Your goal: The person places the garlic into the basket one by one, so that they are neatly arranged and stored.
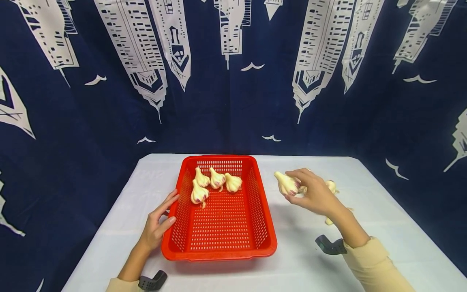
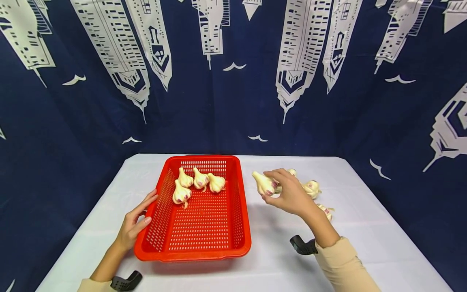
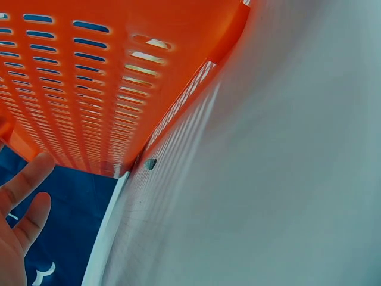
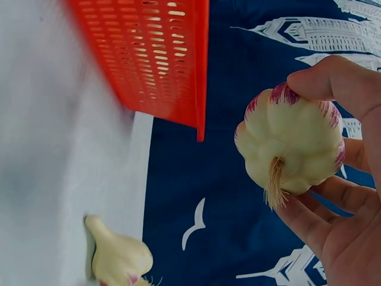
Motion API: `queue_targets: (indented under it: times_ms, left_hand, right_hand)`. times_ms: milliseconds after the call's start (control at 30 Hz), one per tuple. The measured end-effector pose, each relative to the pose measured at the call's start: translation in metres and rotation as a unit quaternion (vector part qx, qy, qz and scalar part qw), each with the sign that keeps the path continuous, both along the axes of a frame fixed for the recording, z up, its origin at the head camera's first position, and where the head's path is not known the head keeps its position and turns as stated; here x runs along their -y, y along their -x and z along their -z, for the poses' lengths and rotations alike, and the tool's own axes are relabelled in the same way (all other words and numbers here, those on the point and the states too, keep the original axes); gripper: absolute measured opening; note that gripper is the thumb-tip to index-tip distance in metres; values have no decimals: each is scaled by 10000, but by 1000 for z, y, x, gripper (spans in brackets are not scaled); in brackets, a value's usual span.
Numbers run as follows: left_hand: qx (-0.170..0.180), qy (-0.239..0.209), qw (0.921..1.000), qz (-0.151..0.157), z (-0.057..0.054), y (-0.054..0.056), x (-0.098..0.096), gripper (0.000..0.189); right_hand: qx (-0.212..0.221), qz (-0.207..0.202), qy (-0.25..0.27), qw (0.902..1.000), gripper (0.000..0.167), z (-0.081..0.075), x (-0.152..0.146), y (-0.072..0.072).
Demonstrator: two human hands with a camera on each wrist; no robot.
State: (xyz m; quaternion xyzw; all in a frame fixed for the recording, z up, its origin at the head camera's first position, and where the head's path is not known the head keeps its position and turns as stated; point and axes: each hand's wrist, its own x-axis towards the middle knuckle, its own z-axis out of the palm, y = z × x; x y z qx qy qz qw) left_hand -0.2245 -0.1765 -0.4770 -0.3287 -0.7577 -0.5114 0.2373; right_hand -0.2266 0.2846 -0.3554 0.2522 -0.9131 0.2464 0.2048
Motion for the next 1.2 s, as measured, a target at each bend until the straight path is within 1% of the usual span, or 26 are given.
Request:
queue_targets:
  times_ms: [267,400,533,767,967,1200]
  left_hand:
    - [-73,-23,10000,62,1,1,0,57]
    - [-43,5,10000,79,3,2,1,57]
    - [-1,25,10000,63,4,2,1,57]
    - [-12,36,10000,38,2,3,1,57]
    - [30,41,10000,29,2,3,1,57]
    - [-39,38,10000,7,2,3,1,57]
  right_hand:
    - [-6,-266,225,9994,61,-8,14,9]
    - [86,-404,360,9985,60,-11,21,13]
    - [77,-444,368,9983,58,-13,28,17]
    - [45,-401,334,9986,58,-18,40,23]
    - [69,-583,373,9976,58,-18,50,30]
    - [12,-787,403,9961,56,-22,62,36]
